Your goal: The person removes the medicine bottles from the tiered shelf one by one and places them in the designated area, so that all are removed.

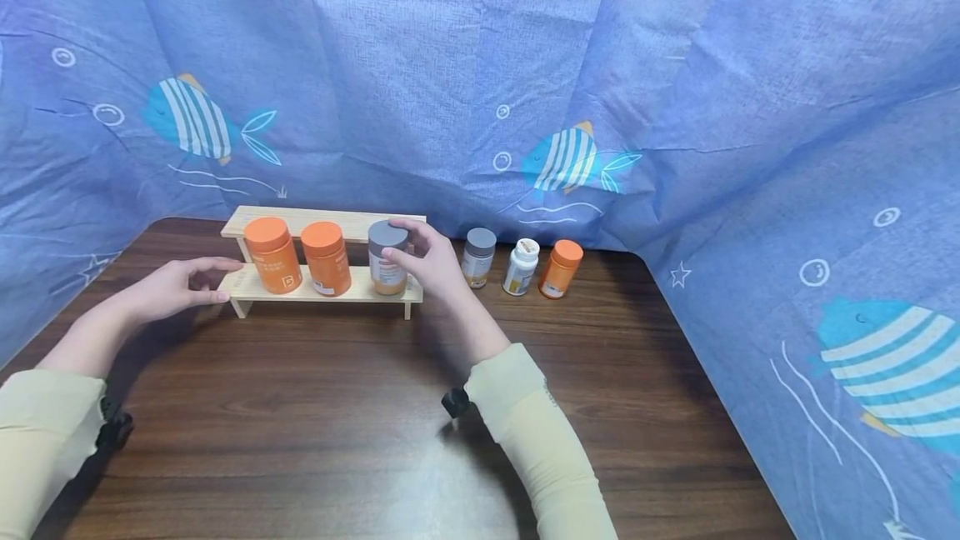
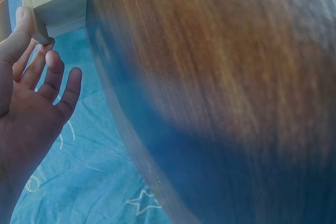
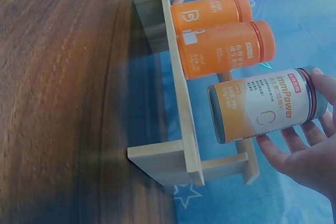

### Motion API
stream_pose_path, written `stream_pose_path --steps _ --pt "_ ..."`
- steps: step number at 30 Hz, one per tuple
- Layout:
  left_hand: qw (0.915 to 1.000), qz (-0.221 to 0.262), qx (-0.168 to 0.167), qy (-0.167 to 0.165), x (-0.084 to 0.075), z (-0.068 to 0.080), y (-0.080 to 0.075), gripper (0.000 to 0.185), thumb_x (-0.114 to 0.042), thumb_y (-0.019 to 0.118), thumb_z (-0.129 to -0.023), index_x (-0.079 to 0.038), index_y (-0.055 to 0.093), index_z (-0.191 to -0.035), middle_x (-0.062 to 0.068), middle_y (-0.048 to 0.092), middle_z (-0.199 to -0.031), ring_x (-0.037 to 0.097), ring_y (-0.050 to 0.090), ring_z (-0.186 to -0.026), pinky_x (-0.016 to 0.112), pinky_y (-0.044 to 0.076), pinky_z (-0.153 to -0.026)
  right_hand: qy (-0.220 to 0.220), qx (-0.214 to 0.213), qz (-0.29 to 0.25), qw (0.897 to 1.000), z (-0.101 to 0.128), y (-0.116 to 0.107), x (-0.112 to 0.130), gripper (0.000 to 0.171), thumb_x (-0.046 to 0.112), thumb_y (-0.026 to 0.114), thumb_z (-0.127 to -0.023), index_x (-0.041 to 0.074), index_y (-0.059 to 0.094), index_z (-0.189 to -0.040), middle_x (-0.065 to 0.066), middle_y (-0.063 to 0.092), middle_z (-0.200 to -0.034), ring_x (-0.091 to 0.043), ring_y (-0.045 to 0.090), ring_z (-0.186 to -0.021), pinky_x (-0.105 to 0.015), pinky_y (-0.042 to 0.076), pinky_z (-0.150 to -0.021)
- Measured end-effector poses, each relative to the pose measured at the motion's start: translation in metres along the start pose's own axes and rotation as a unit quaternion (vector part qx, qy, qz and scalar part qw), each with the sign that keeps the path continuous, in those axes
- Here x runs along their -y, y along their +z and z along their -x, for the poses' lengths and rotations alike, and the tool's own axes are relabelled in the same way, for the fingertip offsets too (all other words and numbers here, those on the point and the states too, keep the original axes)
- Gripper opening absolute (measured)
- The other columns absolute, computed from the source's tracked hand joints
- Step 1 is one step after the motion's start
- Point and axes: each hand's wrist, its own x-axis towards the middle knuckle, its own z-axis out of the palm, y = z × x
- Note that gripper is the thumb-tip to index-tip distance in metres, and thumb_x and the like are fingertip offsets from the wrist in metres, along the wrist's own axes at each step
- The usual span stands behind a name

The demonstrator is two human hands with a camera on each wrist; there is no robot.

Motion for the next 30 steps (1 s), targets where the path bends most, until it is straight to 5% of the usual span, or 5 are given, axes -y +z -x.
stream_pose_path --steps 4,10,30 --pt "1.0000 0.003 0.004 -0.001 0.000 0.000 0.000 0.056 -0.029 0.067 -0.088 -0.006 0.048 -0.135 0.007 0.055 -0.080 0.017 0.047 -0.068 0.029 0.041 -0.055 0.006 0.005 -0.018 1.000 0.003 -0.006 0.004 0.046 0.003 0.070 -0.083 -0.001 0.056 -0.127 -0.020 0.061 -0.120 -0.023 0.058 -0.103 -0.044 0.043 -0.094" --pt "0.9999 0.007 0.007 -0.003 -0.001 0.001 0.000 0.057 -0.030 0.067 -0.088 -0.005 0.048 -0.135 0.004 0.050 -0.069 0.016 0.046 -0.066 0.029 0.040 -0.056 0.032 -0.001 -0.026 0.999 0.003 -0.018 -0.010 0.046 0.011 0.073 -0.083 0.013 0.059 -0.127 -0.007 0.063 -0.118 -0.018 0.058 -0.107 -0.030 0.045 -0.089" --pt "0.9999 -0.003 -0.007 0.010 -0.005 0.001 -0.001 0.053 -0.026 0.068 -0.088 -0.004 0.050 -0.133 0.008 0.055 -0.081 0.015 0.046 -0.066 0.028 0.040 -0.055 0.035 0.000 -0.010 0.999 0.021 -0.064 -0.015 0.048 0.011 0.070 -0.085 0.011 0.055 -0.131 -0.007 0.059 -0.128 -0.023 0.053 -0.118 -0.034 0.045 -0.090"
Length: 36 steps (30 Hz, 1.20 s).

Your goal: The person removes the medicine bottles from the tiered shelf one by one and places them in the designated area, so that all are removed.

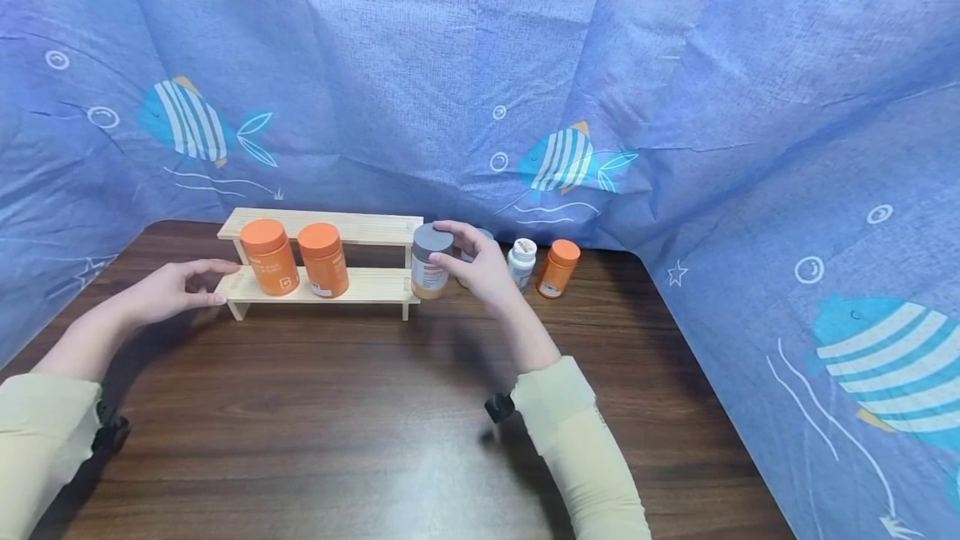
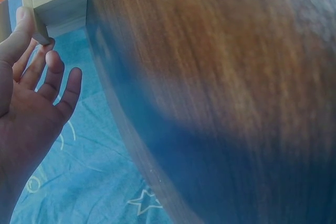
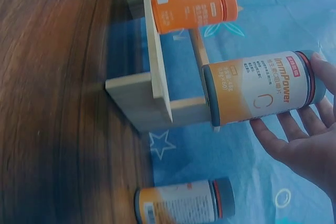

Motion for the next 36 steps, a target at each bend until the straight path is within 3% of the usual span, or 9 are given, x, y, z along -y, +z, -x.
stream_pose_path --steps 9,16,25,28,31,36 --pt "1.0000 0.001 0.003 -0.003 0.000 0.000 0.000 0.054 -0.026 0.068 -0.088 -0.003 0.049 -0.134 0.008 0.057 -0.084 0.016 0.047 -0.068 0.029 0.041 -0.055 0.004 0.005 -0.026 1.000 0.009 -0.018 -0.013 0.047 0.008 0.069 -0.085 0.008 0.054 -0.130 -0.005 0.058 -0.127 -0.016 0.054 -0.112 -0.030 0.045 -0.088" --pt "1.0000 0.005 0.005 -0.002 0.000 0.000 0.000 0.055 -0.027 0.068 -0.088 -0.003 0.049 -0.134 0.012 0.059 -0.090 0.018 0.047 -0.070 0.030 0.040 -0.056 0.013 -0.002 -0.002 1.000 0.015 -0.030 -0.023 0.048 0.006 0.069 -0.085 0.006 0.054 -0.130 -0.008 0.053 -0.134 -0.017 0.052 -0.113 -0.028 0.044 -0.088" --pt "0.9999 0.007 0.010 -0.009 0.001 0.000 0.000 0.055 -0.027 0.067 -0.089 -0.004 0.048 -0.135 0.016 0.060 -0.100 0.019 0.049 -0.073 0.030 0.042 -0.057 0.042 -0.019 0.004 0.999 0.020 -0.037 -0.042 0.050 0.009 0.071 -0.084 0.008 0.054 -0.131 -0.009 0.054 -0.134 -0.019 0.049 -0.123 -0.042 0.036 -0.102" --pt "0.9998 0.010 0.013 -0.009 -0.001 0.000 0.000 0.056 -0.029 0.067 -0.089 -0.003 0.048 -0.135 0.012 0.059 -0.087 0.018 0.049 -0.072 0.029 0.041 -0.057 0.051 -0.023 0.002 0.998 0.021 -0.039 -0.049 0.051 0.008 0.070 -0.085 0.007 0.053 -0.133 -0.011 0.051 -0.137 -0.023 0.046 -0.127 -0.049 0.029 -0.107" --pt "0.9998 0.010 0.015 -0.008 -0.001 0.000 0.000 0.057 -0.028 0.066 -0.089 -0.002 0.047 -0.136 0.009 0.056 -0.079 0.018 0.048 -0.070 0.029 0.040 -0.056 0.056 -0.025 0.002 0.998 0.022 -0.040 -0.054 0.051 0.009 0.070 -0.085 0.007 0.053 -0.133 -0.012 0.050 -0.138 -0.024 0.043 -0.130 -0.051 0.023 -0.110" --pt "0.9999 0.004 0.009 -0.008 -0.001 0.000 0.000 0.055 -0.027 0.067 -0.089 -0.003 0.048 -0.135 0.010 0.059 -0.088 0.017 0.049 -0.071 0.029 0.041 -0.056 0.063 -0.034 0.005 0.997 0.023 -0.042 -0.061 0.050 0.012 0.072 -0.083 0.009 0.055 -0.130 -0.010 0.051 -0.137 -0.022 0.043 -0.129 -0.050 0.019 -0.112"
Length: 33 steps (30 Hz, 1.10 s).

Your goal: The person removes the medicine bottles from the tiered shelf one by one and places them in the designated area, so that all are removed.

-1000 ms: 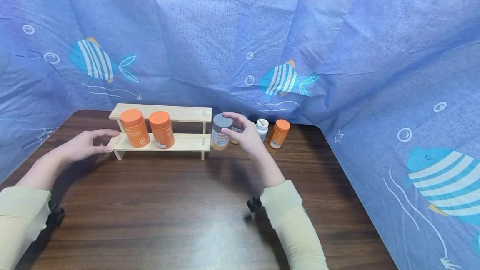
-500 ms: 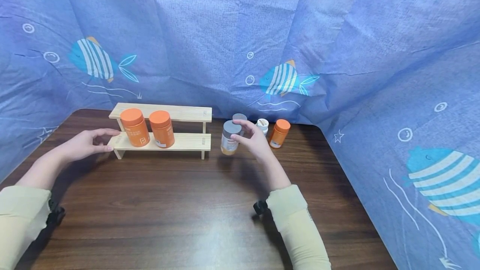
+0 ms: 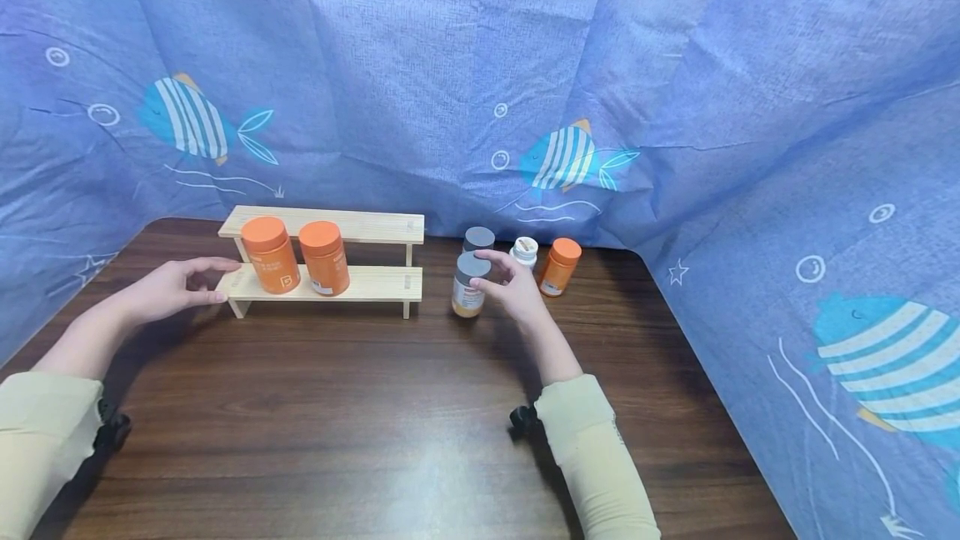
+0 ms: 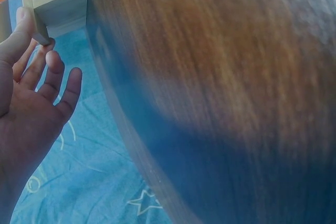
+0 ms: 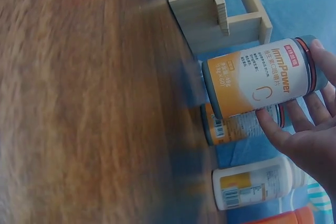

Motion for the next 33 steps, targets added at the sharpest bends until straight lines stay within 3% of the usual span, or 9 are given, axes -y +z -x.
stream_pose_path --steps 7,10,14,22,29,33 --pt "1.0000 0.005 0.005 0.001 0.000 0.000 0.000 0.057 -0.028 0.067 -0.088 -0.003 0.047 -0.135 0.005 0.053 -0.073 0.016 0.047 -0.068 0.028 0.040 -0.055 0.022 -0.013 0.016 1.000 -0.001 -0.002 -0.010 0.049 0.017 0.075 -0.082 0.012 0.057 -0.127 -0.008 0.054 -0.133 -0.021 0.046 -0.124 -0.049 0.022 -0.111" --pt "1.0000 0.000 0.004 -0.001 0.001 -0.001 0.000 0.056 -0.028 0.067 -0.088 -0.004 0.048 -0.135 0.005 0.054 -0.075 0.016 0.047 -0.068 0.028 0.040 -0.055 0.030 -0.012 0.018 0.999 0.001 -0.004 -0.013 0.050 0.018 0.075 -0.081 0.012 0.057 -0.128 -0.008 0.055 -0.132 -0.020 0.048 -0.120 -0.049 0.027 -0.108" --pt "1.0000 -0.003 0.003 -0.002 0.002 -0.002 0.001 0.056 -0.027 0.067 -0.089 -0.004 0.048 -0.135 0.006 0.055 -0.079 0.016 0.047 -0.069 0.029 0.040 -0.056 0.031 -0.017 0.020 0.999 0.002 -0.005 -0.016 0.049 0.017 0.075 -0.081 0.013 0.058 -0.127 -0.007 0.059 -0.125 -0.019 0.051 -0.111 -0.040 0.035 -0.098" --pt "1.0000 0.002 -0.003 0.005 0.001 0.000 0.001 0.055 -0.026 0.067 -0.088 -0.003 0.049 -0.134 0.010 0.058 -0.086 0.017 0.048 -0.069 0.029 0.041 -0.055 0.048 -0.009 0.011 0.999 0.000 -0.008 -0.019 0.051 0.016 0.074 -0.082 0.012 0.056 -0.130 -0.007 0.056 -0.129 -0.017 0.049 -0.109 -0.033 0.036 -0.093" --pt "1.0000 -0.005 0.001 -0.004 0.001 -0.001 0.000 0.056 -0.027 0.067 -0.088 -0.004 0.049 -0.135 0.012 0.059 -0.092 0.018 0.048 -0.070 0.030 0.041 -0.056 0.044 0.005 0.016 0.999 0.009 -0.005 0.002 0.050 0.009 0.070 -0.085 0.006 0.053 -0.132 -0.014 0.053 -0.132 -0.017 0.048 -0.109 -0.034 0.036 -0.093" --pt "1.0000 -0.006 0.000 -0.004 0.000 0.000 -0.001 0.056 -0.028 0.067 -0.088 -0.004 0.049 -0.135 0.013 0.059 -0.096 0.018 0.048 -0.071 0.030 0.041 -0.057 0.032 0.009 0.023 0.999 0.013 -0.004 0.014 0.051 0.009 0.070 -0.085 0.005 0.053 -0.133 -0.014 0.053 -0.133 -0.019 0.048 -0.116 -0.038 0.032 -0.100"
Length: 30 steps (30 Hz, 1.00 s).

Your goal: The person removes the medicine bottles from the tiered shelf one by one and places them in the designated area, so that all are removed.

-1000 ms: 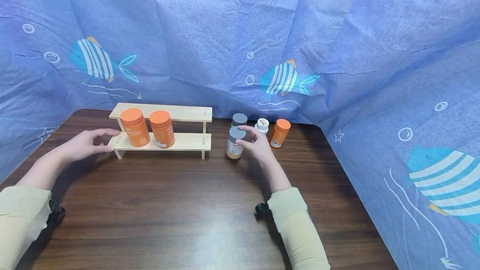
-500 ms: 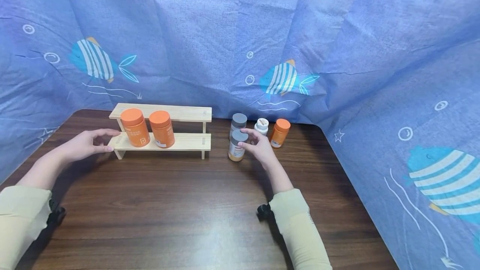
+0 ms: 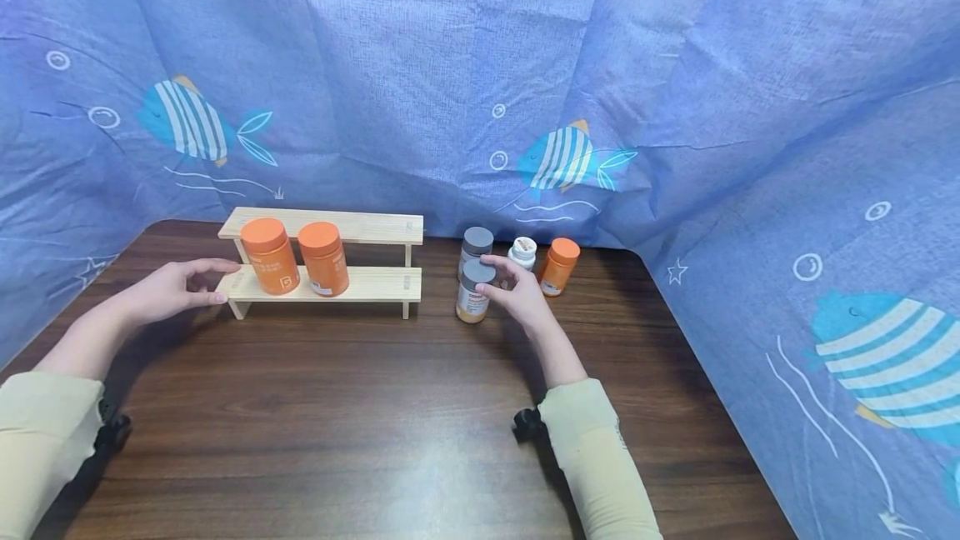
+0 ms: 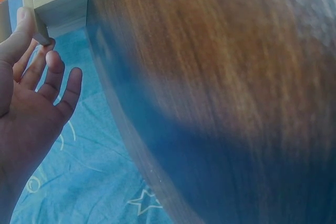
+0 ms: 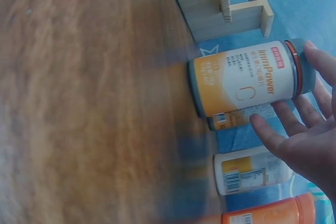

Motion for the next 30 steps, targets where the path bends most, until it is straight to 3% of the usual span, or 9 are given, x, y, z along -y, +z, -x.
stream_pose_path --steps 5,11,18,30 --pt "1.0000 0.001 -0.001 -0.001 0.001 0.000 0.000 0.056 -0.029 0.067 -0.088 -0.004 0.049 -0.135 0.013 0.060 -0.097 0.018 0.049 -0.072 0.030 0.041 -0.057 -0.025 0.007 0.012 1.000 0.001 -0.003 0.009 0.052 0.008 0.070 -0.085 0.002 0.051 -0.133 -0.016 0.051 -0.136 -0.029 0.043 -0.129 -0.048 0.025 -0.109" --pt "1.0000 0.005 -0.004 0.004 0.003 0.000 0.001 0.056 -0.029 0.068 -0.088 -0.004 0.049 -0.135 0.015 0.060 -0.100 0.017 0.050 -0.072 0.030 0.042 -0.057 -0.043 0.021 -0.003 0.999 0.001 -0.005 0.020 0.053 0.002 0.066 -0.086 -0.005 0.046 -0.134 -0.024 0.046 -0.137 -0.034 0.040 -0.132 -0.053 0.025 -0.108" --pt "1.0000 0.008 0.002 0.003 0.005 -0.001 0.001 0.057 -0.029 0.067 -0.088 -0.004 0.048 -0.135 0.008 0.057 -0.082 0.017 0.049 -0.070 0.029 0.042 -0.056 -0.046 0.024 -0.003 0.999 0.000 -0.004 0.033 0.053 0.003 0.067 -0.085 -0.004 0.047 -0.134 -0.026 0.045 -0.137 -0.037 0.039 -0.131 -0.054 0.028 -0.106" --pt "1.0000 0.008 -0.001 0.003 0.003 0.000 0.001 0.055 -0.027 0.067 -0.088 -0.004 0.048 -0.135 0.018 0.059 -0.106 0.018 0.050 -0.073 0.030 0.042 -0.057 -0.101 0.021 -0.015 0.995 -0.010 0.002 0.045 0.050 0.012 0.070 -0.085 0.004 0.052 -0.132 -0.013 0.050 -0.137 -0.020 0.043 -0.130 -0.052 0.026 -0.108"
